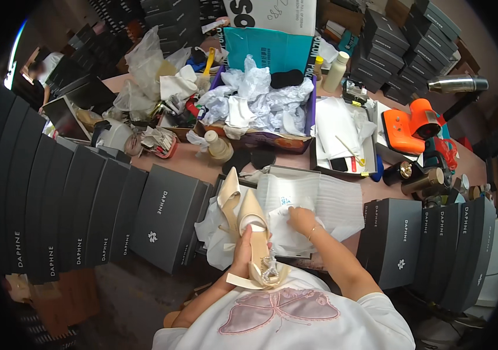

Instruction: Packaging high-heeled shoes into boxes and preparing them for shipment.

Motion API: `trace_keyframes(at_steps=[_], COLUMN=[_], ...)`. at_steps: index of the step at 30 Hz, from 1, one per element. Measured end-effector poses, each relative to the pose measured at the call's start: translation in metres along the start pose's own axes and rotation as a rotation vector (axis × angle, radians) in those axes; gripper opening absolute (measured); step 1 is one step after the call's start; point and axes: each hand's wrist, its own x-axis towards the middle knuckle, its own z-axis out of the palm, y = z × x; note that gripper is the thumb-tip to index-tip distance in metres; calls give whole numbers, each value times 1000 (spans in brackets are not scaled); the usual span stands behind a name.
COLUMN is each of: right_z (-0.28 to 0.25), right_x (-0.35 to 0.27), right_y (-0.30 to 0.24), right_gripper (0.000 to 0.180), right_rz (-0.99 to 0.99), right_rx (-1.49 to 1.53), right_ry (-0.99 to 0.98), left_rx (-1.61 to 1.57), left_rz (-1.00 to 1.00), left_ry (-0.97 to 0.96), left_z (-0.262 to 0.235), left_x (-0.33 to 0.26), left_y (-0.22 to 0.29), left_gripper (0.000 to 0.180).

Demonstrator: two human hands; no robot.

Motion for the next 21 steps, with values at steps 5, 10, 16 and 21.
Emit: trace_keyframes(at_steps=[5, 10, 16, 21], right_z=[-46, -76, -69, -112], right_x=[-37, -72, -62, -79], right_y=[-34, -80, -85, -87], right_gripper=[39, 31, 24, 70], right_rz=[-202, -615, -507, -400], right_rx=[556, 445, 405, 1173], right_ry=[281, 375, 695, 185], left_rx=[-174, -90, 132, 338], left_rz=[61, 171, 212, 447], left_ry=[9, -143, -83, -141], left_z=[13, 18, 23, 48], left_x=[0, 3, -5, -21], left_y=[4, -2, -7, 9], left_gripper=[41, 42, 50, 51])
